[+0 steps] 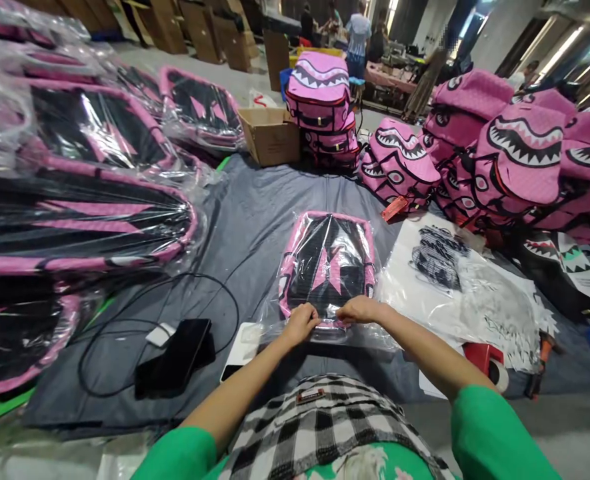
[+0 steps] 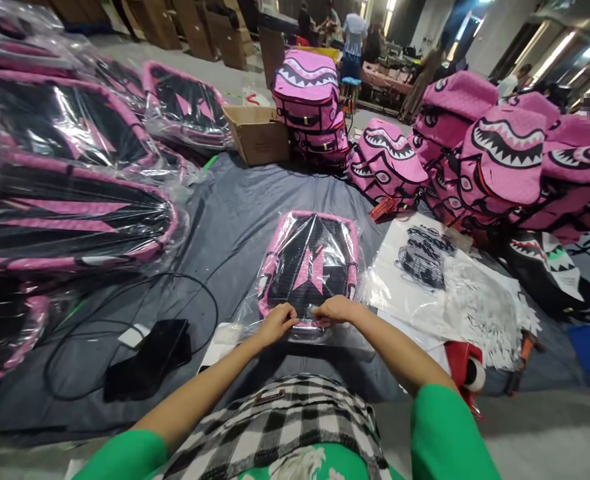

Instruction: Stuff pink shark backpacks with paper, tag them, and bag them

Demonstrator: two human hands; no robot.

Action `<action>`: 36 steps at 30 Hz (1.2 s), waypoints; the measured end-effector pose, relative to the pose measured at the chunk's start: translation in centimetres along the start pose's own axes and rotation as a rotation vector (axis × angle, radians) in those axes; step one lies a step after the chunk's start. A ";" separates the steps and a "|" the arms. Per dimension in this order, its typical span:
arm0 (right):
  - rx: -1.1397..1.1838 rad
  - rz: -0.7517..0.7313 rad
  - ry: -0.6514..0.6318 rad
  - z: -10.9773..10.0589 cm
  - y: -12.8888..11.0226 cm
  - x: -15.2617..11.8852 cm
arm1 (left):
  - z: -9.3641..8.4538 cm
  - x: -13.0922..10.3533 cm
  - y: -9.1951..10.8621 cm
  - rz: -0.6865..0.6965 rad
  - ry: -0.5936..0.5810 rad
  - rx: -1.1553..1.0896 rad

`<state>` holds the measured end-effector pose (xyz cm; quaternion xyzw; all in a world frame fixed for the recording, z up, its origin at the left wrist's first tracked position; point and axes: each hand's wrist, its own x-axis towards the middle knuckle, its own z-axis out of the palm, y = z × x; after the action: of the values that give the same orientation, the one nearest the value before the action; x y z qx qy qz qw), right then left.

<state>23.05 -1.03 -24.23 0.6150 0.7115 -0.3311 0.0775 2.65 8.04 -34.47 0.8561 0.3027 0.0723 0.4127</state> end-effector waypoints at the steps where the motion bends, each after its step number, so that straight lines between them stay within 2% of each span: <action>1: -0.009 0.010 -0.027 0.2 0.1 0.8 | 0.0 0.0 0.1 -0.002 0.006 -0.005; 7: 0.017 0.117 -0.113 1.2 1.5 3.9 | 0.1 -0.5 0.2 -0.001 -0.001 -0.022; 11: 0.108 0.208 -0.079 1.2 3.5 4.4 | 0.0 -0.9 0.3 0.011 -0.013 -0.009; 15: 0.169 0.305 0.023 1.1 4.4 3.3 | -0.1 -1.0 0.3 0.010 -0.009 0.017; 18: 0.142 0.361 0.198 2.0 2.9 1.3 | -0.1 -0.9 0.3 0.009 -0.008 0.037; 20: 0.129 0.350 0.268 3.2 1.2 0.0 | 0.0 -0.8 0.3 0.012 -0.011 0.054; 23: 0.125 0.350 0.261 5.3 -0.9 -1.0 | 0.1 -0.7 0.5 0.023 -0.025 0.097; 25: 0.123 0.383 0.232 6.2 -1.3 -0.8 | -0.1 -0.9 0.7 0.043 -0.039 0.149; 28: 0.131 0.419 0.185 6.4 -0.7 0.3 | -1.2 -1.5 0.7 0.096 -0.041 0.253; 31: 0.133 0.443 0.167 6.1 -0.3 1.3 | -3.2 -2.5 0.0 0.121 -0.034 0.344; 36: 0.143 0.442 0.279 6.1 -1.6 0.9 | -6.0 -3.1 -1.7 0.092 -0.074 0.410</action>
<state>19.57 -3.76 -28.85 0.7989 0.5387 -0.2676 0.0053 -2.91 11.03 -31.46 0.9371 0.2564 -0.0034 0.2367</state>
